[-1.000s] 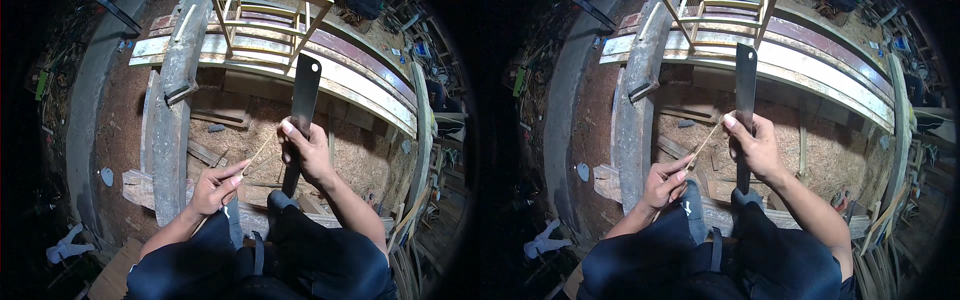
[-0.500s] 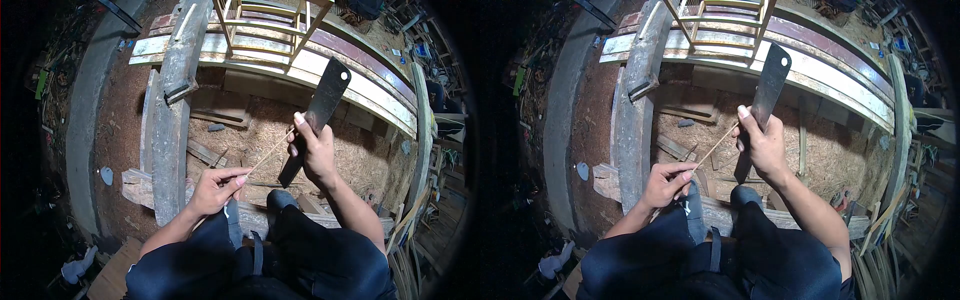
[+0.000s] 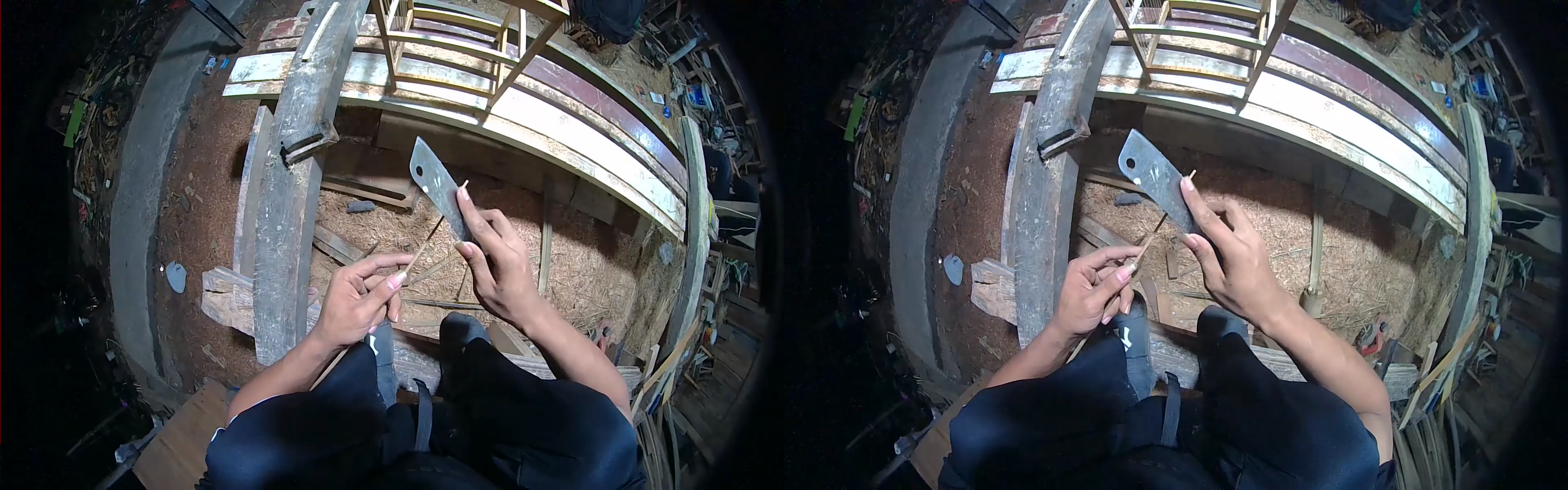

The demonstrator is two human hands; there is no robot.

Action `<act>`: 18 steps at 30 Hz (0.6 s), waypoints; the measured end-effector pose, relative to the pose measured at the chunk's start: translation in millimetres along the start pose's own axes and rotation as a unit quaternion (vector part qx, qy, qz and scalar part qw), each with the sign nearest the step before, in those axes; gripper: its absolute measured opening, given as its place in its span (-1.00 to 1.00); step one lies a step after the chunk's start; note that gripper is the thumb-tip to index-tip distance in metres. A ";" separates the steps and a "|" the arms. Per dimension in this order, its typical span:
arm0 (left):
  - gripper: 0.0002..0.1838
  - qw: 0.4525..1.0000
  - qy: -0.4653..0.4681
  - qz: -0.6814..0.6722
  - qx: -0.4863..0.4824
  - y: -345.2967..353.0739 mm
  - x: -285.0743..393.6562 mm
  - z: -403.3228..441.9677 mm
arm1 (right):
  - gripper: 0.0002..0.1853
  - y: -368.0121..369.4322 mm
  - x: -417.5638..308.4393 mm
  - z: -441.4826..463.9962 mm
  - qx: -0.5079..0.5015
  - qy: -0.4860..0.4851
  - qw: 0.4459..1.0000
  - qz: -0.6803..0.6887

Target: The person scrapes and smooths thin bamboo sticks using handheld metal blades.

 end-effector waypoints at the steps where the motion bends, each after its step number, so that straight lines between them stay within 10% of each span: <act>1: -0.63 1.000 0.000 0.000 0.001 -0.6 -1.1 0.1 | -0.37 1.0 1.7 -2.5 0.007 -0.012 1.000 -0.007; 18: -0.85 0.975 -0.018 -0.177 0.134 -6.5 -14.6 -10.2 | -0.46 23.8 -37.9 -21.1 -0.127 -0.088 0.985 -0.078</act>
Point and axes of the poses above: each hand's wrist, its own z-axis towards the middle knuckle, its own y-axis out of the palm, x = y × z, the point moved 5 cm from there along z, towards the middle knuckle
